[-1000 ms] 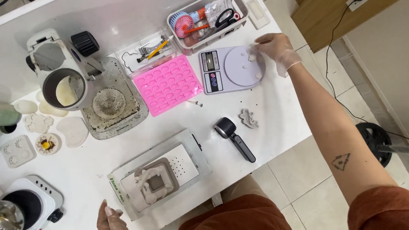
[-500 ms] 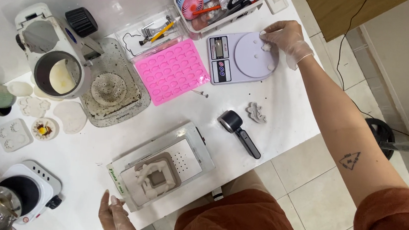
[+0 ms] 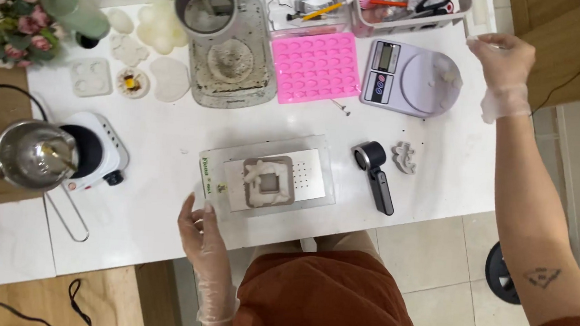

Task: Preparing and filling molds with melted wax to create decorative items.

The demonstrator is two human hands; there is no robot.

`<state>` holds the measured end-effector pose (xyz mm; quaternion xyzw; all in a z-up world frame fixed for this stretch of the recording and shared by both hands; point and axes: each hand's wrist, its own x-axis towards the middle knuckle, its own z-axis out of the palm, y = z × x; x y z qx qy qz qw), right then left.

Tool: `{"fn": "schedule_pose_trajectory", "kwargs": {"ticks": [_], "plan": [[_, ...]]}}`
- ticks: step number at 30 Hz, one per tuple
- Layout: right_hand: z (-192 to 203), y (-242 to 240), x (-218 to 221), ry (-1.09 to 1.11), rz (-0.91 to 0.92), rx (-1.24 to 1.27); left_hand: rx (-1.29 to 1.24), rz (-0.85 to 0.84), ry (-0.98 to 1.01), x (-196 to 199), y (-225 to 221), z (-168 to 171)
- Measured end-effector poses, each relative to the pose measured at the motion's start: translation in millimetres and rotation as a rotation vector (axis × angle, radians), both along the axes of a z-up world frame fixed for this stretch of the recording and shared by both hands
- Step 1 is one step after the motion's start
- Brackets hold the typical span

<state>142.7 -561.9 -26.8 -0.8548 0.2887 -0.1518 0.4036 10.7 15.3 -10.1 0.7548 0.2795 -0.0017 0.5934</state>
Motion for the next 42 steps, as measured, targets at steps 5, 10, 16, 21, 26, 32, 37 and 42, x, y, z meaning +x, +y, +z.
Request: {"fn": "schedule_pose_trajectory", "kwargs": {"ticks": [5,10,16,21,26,32,37,42], "plan": [[109,168,-58,-0.038,0.085,0.246,0.141,-0.166,-0.234,-18,-7,-30],[143,309,-101,0.193,0.098,0.535,0.123,-0.352,-0.286,-35,-22,5],[85,358,-97,0.359,0.563,0.401,0.167,-0.372,-0.344,-36,-29,19],[75,373,-85,0.408,0.701,0.313,0.243,-0.413,-0.348,-30,-28,6],[68,374,-86,0.432,0.705,0.267,0.218,-0.378,-0.38,-32,-29,0],[73,378,-88,0.409,0.654,0.256,0.24,-0.361,-0.406,-33,-32,-11],[74,379,-89,0.387,0.657,0.203,0.226,-0.378,-0.419,-32,-32,-12],[73,381,-94,0.323,0.704,0.036,0.229,-0.377,-0.396,-31,-33,-10]]}}
